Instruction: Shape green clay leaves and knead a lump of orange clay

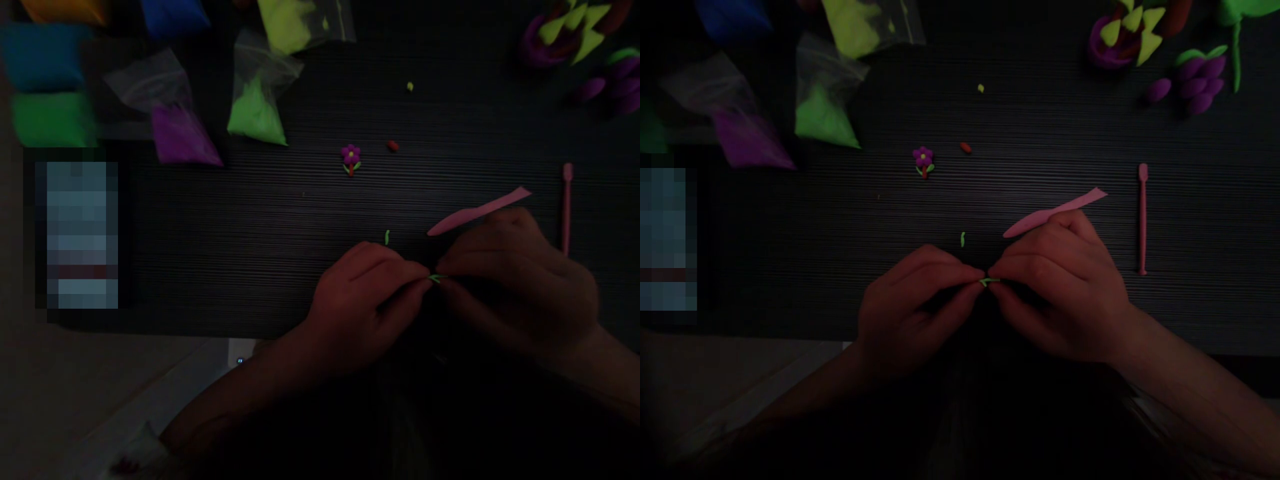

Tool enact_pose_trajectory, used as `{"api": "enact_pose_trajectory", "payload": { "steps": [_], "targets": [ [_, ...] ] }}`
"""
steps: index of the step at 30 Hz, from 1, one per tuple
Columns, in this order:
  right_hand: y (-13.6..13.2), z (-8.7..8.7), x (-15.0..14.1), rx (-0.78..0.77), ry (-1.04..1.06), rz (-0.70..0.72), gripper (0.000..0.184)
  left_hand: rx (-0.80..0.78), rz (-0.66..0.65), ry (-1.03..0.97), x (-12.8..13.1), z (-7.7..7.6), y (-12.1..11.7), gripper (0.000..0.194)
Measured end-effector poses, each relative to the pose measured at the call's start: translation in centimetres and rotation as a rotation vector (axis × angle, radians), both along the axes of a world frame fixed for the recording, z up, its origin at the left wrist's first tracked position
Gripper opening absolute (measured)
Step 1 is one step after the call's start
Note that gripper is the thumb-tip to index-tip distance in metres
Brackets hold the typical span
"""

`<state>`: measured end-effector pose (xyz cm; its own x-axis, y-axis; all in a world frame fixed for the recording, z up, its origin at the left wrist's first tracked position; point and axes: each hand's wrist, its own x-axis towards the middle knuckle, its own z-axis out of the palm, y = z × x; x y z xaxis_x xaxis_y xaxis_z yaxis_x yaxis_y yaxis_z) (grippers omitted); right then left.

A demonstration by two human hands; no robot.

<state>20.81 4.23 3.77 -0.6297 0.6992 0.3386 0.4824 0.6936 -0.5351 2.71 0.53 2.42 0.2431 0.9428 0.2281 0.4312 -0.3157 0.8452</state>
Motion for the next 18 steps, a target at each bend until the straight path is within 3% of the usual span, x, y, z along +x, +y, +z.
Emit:
{"api": "enact_pose_trajectory", "payload": {
  "steps": [18],
  "targets": [
    [0.01, 0.24, 0.17, -0.028, 0.034, 0.002, 0.016, -0.078, 0.000, -0.054, -0.18, 0.23, 0.22, 0.009]
  ]
}}
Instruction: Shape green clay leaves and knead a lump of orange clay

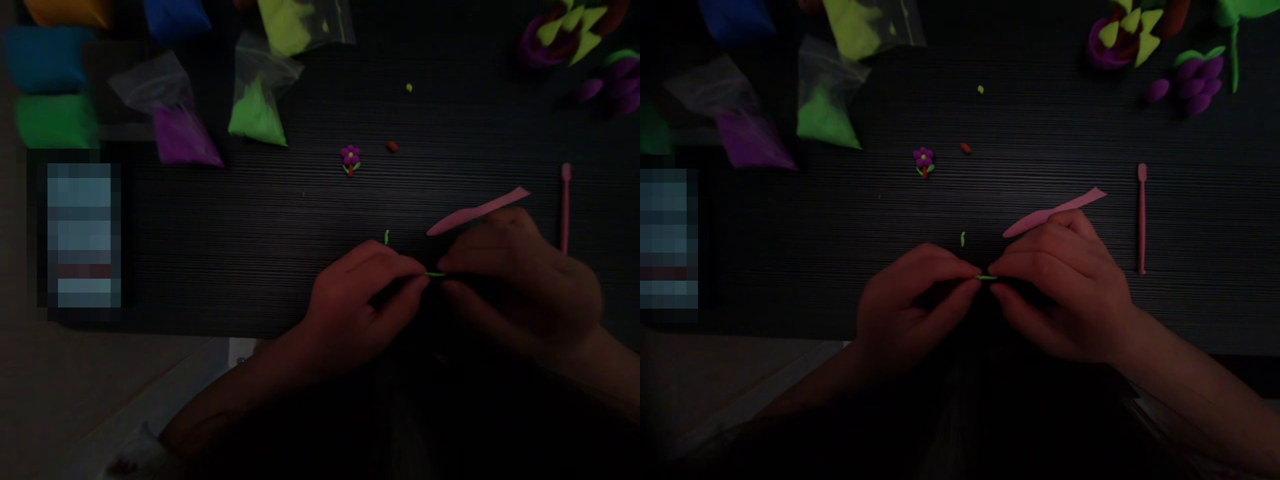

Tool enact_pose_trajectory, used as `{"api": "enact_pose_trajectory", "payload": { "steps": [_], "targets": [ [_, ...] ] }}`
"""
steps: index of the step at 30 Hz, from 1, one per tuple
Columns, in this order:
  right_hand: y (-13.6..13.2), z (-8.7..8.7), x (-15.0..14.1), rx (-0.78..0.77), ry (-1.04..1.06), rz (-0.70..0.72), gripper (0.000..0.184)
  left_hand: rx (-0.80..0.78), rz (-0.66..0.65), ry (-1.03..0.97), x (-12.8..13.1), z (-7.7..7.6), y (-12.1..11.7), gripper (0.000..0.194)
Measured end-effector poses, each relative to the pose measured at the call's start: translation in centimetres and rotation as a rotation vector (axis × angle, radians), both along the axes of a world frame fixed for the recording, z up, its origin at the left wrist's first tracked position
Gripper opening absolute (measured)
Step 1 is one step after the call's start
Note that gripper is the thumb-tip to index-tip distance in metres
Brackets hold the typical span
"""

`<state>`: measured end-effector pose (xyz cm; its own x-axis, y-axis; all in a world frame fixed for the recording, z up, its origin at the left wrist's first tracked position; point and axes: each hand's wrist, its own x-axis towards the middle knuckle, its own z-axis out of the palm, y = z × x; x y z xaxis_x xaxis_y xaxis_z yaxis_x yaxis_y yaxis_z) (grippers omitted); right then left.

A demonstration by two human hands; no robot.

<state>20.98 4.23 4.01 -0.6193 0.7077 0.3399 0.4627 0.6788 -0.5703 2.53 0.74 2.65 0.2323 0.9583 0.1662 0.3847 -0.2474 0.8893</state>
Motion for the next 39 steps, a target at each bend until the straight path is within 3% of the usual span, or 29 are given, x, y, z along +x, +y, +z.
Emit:
{"api": "enact_pose_trajectory", "payload": {
  "steps": [6, 19, 26, 32, 39],
  "targets": [
    [-0.06, -0.08, 0.26, -0.032, 0.029, -0.029, 0.021, -0.094, 0.012, -0.026, -0.22, 0.24, 0.13, 0.009],
    [0.12, -0.24, 0.09, 0.011, 0.044, 0.051, 0.023, -0.154, -0.051, -0.086, -0.41, 0.34, 0.07, 0.010],
    [0.06, -0.15, 0.01, -0.047, 0.029, 0.020, 0.017, -0.218, -0.053, -0.117, -0.50, 0.47, 0.05, 0.010],
    [0.03, -0.20, -0.11, -0.020, 0.071, 0.052, 0.022, -0.236, -0.057, -0.106, -0.43, 0.49, 0.18, 0.010],
    [-0.02, -0.11, -0.32, 0.020, 0.013, 0.029, 0.014, -0.255, -0.074, -0.098, -0.40, 0.56, 0.21, 0.011]
  ]
}}
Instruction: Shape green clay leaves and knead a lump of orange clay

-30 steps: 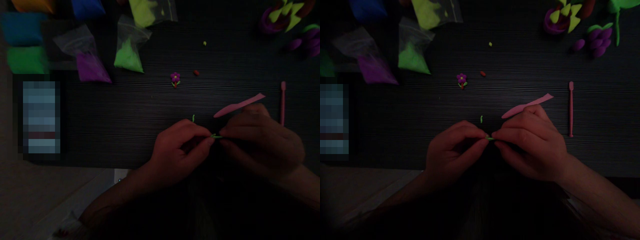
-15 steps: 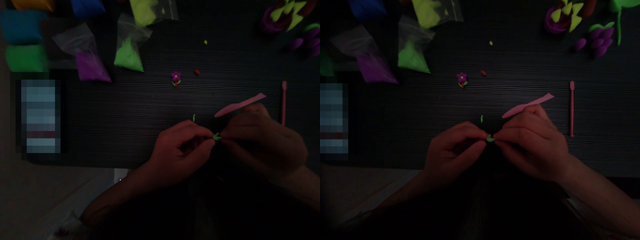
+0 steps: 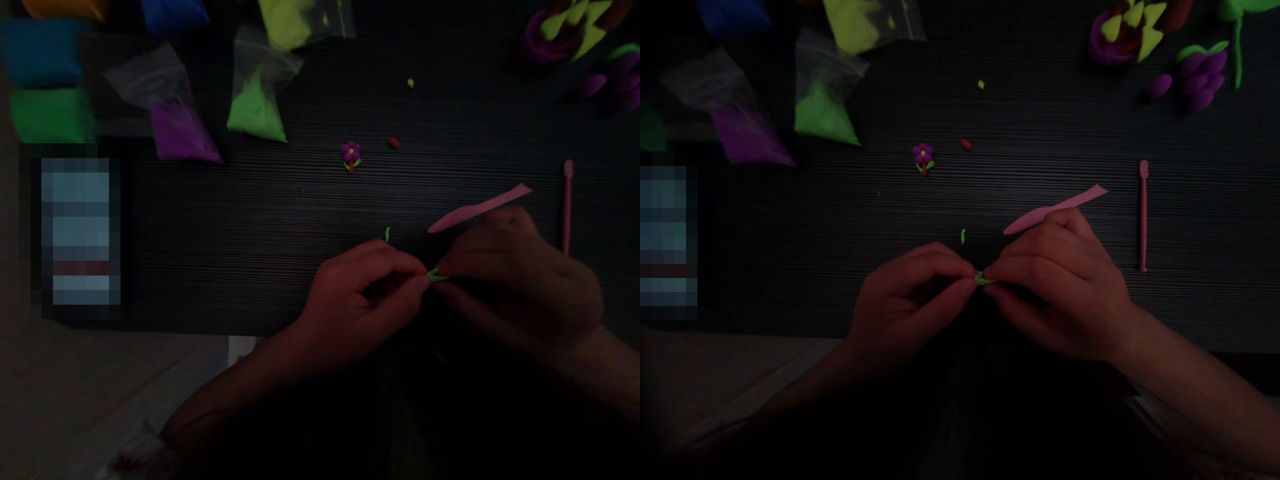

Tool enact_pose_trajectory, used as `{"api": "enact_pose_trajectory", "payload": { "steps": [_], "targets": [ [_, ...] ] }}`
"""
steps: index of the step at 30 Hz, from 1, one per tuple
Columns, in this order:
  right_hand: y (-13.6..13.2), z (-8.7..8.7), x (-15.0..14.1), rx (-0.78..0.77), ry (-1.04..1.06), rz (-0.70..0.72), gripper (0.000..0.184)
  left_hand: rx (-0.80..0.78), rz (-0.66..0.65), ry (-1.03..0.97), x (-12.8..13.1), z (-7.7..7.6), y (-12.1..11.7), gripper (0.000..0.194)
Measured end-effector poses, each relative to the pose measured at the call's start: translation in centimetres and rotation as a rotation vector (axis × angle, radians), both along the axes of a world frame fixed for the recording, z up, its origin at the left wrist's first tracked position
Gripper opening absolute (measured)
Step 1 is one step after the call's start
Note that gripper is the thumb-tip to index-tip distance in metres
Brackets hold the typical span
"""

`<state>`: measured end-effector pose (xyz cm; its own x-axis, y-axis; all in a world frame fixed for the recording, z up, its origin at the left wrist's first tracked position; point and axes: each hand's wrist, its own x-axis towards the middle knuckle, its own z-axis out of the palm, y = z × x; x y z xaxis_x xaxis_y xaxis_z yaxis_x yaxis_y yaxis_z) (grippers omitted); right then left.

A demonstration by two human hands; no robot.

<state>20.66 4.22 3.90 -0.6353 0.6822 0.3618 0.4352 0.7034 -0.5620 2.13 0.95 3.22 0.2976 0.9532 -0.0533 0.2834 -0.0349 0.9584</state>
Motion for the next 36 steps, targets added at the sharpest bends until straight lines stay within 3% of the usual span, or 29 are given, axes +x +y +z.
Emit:
{"api": "enact_pose_trajectory", "payload": {
  "steps": [29, 36],
  "targets": [
    [-0.09, -0.06, -0.15, 0.037, -0.030, -0.012, 0.012, 0.006, -0.022, 0.000, 0.01, -0.09, 0.13, 0.011],
    [-0.14, -0.06, -0.04, 0.029, -0.019, -0.030, 0.013, 0.145, 0.059, 0.041, 0.21, -0.38, -0.32, 0.011]
  ]
}}
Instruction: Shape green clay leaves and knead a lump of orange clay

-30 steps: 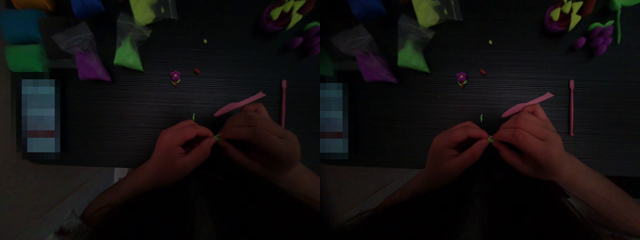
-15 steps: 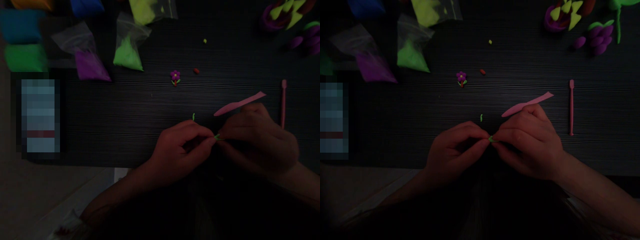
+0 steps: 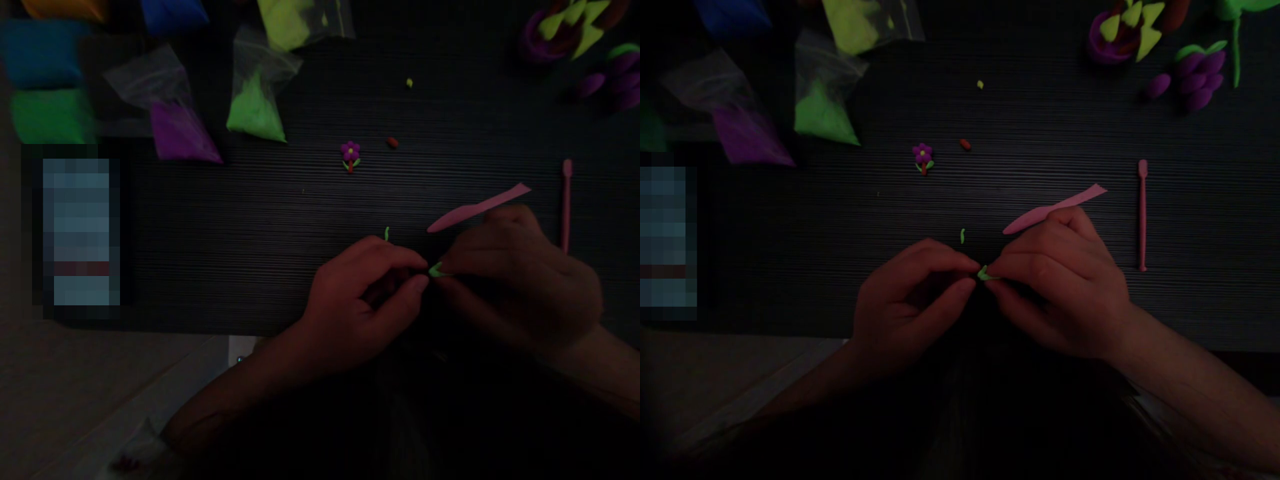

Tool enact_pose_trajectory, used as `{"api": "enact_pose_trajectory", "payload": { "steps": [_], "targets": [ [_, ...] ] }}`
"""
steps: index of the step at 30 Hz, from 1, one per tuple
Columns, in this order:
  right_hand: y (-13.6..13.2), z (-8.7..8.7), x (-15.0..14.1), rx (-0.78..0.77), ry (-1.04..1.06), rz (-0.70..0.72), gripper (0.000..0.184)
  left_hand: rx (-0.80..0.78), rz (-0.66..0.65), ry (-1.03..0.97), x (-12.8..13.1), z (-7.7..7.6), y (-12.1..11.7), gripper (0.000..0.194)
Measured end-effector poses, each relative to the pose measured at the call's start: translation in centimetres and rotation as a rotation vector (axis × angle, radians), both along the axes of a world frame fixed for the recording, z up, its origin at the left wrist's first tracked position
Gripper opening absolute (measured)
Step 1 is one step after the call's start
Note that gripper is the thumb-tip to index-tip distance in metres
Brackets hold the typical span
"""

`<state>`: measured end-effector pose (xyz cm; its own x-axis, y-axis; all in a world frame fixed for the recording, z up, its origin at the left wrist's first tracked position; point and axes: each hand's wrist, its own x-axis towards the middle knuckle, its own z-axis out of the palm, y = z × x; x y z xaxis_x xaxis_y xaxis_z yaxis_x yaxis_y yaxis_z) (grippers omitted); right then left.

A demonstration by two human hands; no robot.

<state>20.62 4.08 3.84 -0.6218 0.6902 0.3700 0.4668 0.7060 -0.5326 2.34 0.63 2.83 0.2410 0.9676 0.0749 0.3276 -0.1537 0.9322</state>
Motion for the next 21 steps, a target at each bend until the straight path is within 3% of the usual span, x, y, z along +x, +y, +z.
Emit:
{"api": "enact_pose_trajectory", "payload": {
  "steps": [5, 21],
  "targets": [
    [-0.01, -0.05, 0.08, -0.005, 0.001, -0.009, 0.015, 0.104, 0.030, 0.065, 0.21, -0.07, -0.26, 0.010],
    [-0.17, -0.31, 0.21, -0.015, -0.047, -0.016, 0.014, 0.115, 0.056, 0.160, 0.29, 0.05, -0.42, 0.010]
  ]
}}
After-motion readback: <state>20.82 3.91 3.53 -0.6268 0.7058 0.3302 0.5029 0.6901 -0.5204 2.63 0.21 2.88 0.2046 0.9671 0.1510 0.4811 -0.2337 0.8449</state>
